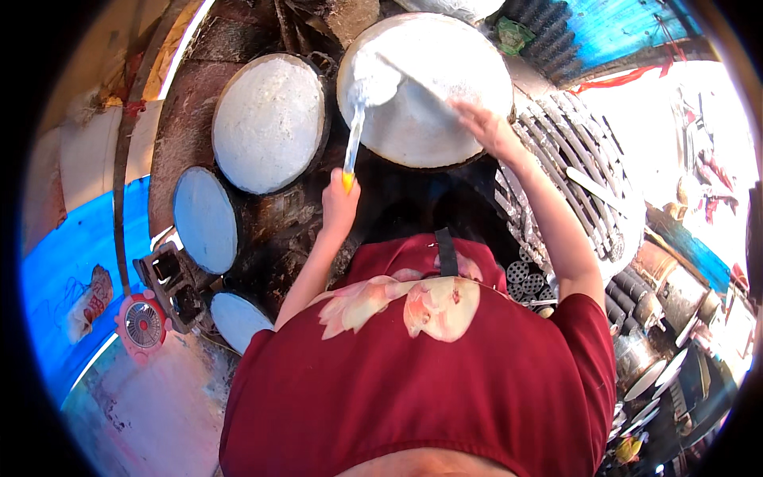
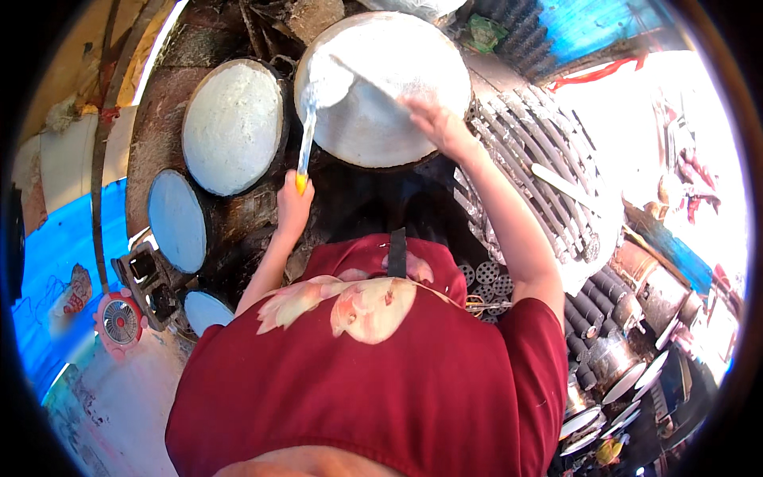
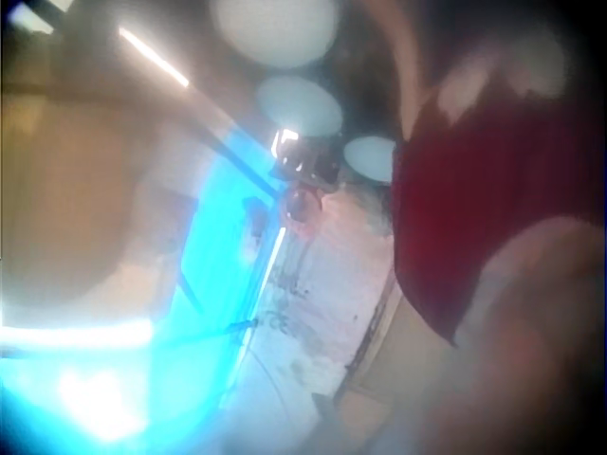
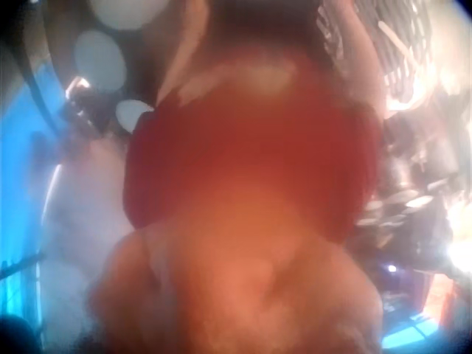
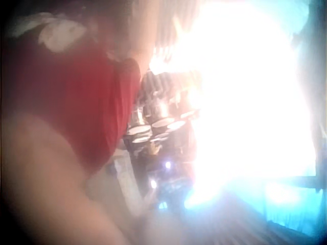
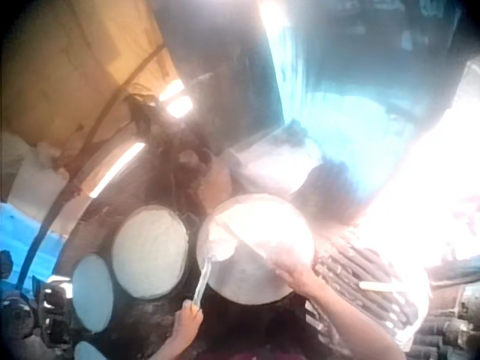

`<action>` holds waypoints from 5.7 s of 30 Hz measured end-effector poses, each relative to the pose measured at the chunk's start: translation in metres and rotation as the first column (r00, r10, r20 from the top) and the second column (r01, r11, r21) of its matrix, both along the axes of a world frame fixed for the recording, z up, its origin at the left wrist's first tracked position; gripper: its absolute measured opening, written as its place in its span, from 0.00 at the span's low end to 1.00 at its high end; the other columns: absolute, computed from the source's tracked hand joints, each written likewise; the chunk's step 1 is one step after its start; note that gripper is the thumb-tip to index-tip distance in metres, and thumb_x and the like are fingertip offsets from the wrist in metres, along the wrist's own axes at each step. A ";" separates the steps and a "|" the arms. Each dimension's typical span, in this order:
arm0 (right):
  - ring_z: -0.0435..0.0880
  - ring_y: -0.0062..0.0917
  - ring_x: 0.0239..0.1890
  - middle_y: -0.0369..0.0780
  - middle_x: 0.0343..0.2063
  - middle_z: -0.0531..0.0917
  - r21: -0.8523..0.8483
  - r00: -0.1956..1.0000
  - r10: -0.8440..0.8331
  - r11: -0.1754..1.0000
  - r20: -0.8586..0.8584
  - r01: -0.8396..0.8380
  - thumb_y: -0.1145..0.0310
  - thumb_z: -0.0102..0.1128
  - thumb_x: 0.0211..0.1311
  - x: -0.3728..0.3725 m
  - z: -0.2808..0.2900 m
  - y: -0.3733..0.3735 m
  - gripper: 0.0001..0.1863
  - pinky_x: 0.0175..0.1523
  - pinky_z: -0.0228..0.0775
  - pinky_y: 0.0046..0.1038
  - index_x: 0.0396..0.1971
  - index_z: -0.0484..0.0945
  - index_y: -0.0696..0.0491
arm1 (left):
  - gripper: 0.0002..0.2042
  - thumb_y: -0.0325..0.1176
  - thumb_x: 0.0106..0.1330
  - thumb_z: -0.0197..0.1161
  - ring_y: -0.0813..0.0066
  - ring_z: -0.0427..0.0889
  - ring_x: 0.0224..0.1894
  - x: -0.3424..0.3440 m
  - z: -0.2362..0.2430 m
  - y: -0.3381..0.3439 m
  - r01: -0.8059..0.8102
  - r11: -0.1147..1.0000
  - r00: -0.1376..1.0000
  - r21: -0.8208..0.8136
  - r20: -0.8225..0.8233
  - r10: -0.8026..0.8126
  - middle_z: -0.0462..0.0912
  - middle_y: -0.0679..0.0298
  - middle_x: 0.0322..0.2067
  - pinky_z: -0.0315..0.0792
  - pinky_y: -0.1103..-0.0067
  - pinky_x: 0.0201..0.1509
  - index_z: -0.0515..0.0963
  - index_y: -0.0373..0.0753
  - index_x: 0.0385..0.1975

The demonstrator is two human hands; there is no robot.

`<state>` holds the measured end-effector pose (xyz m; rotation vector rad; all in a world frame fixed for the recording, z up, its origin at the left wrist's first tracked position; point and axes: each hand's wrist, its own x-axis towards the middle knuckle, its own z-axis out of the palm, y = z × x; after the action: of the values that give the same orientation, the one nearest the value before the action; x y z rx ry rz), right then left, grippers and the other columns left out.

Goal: The person scoops batter from a large metal bowl and spreads it onto several round heated pans using a ladle and a wooden stick. They repeatedly lift and place thin cooked sheets onto a stack. The person works continuously across multiple pans in a small workshop.

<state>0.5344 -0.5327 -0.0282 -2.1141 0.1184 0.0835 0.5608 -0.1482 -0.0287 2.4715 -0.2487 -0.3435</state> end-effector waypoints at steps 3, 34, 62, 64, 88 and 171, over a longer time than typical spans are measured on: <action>0.84 0.28 0.56 0.45 0.55 0.85 -0.038 0.991 0.120 0.992 -0.054 -0.122 0.67 0.55 0.75 -0.014 0.010 -0.022 0.21 0.64 0.71 0.29 0.65 0.76 0.51 | 0.10 0.32 0.69 0.64 0.42 0.80 0.29 -0.042 0.010 0.022 -0.002 0.998 1.000 0.060 -0.021 0.004 0.78 0.47 0.25 0.71 0.57 0.33 0.70 0.36 0.39; 0.82 0.29 0.55 0.41 0.56 0.81 -0.217 0.928 0.368 0.911 0.051 -0.350 0.68 0.58 0.72 0.076 0.018 -0.099 0.18 0.56 0.75 0.31 0.59 0.83 0.46 | 0.10 0.31 0.68 0.63 0.37 0.82 0.34 -0.121 0.011 -0.002 -0.199 0.980 0.969 -0.013 -0.151 0.195 0.80 0.43 0.27 0.73 0.55 0.34 0.70 0.38 0.42; 0.72 0.13 0.19 0.32 0.21 0.79 0.518 0.890 -0.373 0.724 -0.262 0.455 0.68 0.49 0.78 -0.074 -0.034 0.264 0.24 0.26 0.69 0.21 0.71 0.68 0.44 | 0.07 0.32 0.73 0.58 0.86 0.59 0.13 -0.048 0.056 0.135 -0.595 0.443 0.587 -0.671 -0.739 -0.331 0.62 0.75 0.17 0.54 0.86 0.16 0.68 0.47 0.32; 0.71 0.13 0.18 0.32 0.20 0.77 0.599 0.865 -0.436 0.633 -0.247 0.490 0.66 0.48 0.79 -0.043 -0.044 0.301 0.23 0.25 0.68 0.21 0.70 0.69 0.45 | 0.09 0.32 0.73 0.59 0.86 0.59 0.13 -0.048 0.063 0.135 -0.657 0.414 0.548 -0.629 -0.777 -0.310 0.61 0.75 0.15 0.54 0.86 0.15 0.69 0.50 0.29; 0.67 0.11 0.17 0.27 0.19 0.71 0.484 0.710 -0.696 0.587 -0.108 0.649 0.62 0.47 0.80 -0.107 -0.081 0.323 0.22 0.22 0.63 0.18 0.70 0.70 0.41 | 0.16 0.46 0.71 0.66 0.69 0.79 0.37 -0.051 0.047 0.149 -0.339 0.488 0.300 -0.805 -0.584 -0.755 0.78 0.60 0.34 0.77 0.69 0.47 0.79 0.38 0.40; 0.84 0.28 0.58 0.45 0.55 0.85 0.127 0.659 -0.749 0.661 0.062 0.740 0.63 0.57 0.75 -0.133 -0.046 0.128 0.21 0.64 0.72 0.27 0.63 0.76 0.53 | 0.17 0.41 0.81 0.50 0.88 0.58 0.17 -0.002 0.089 0.077 -0.546 0.654 0.251 -0.524 -0.847 -0.469 0.62 0.71 0.24 0.55 0.89 0.15 0.70 0.34 0.57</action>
<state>0.4018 -0.4046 -0.0742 -1.8157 0.8995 -0.5178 0.5589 -0.0717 0.0606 0.9598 0.2260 -1.3849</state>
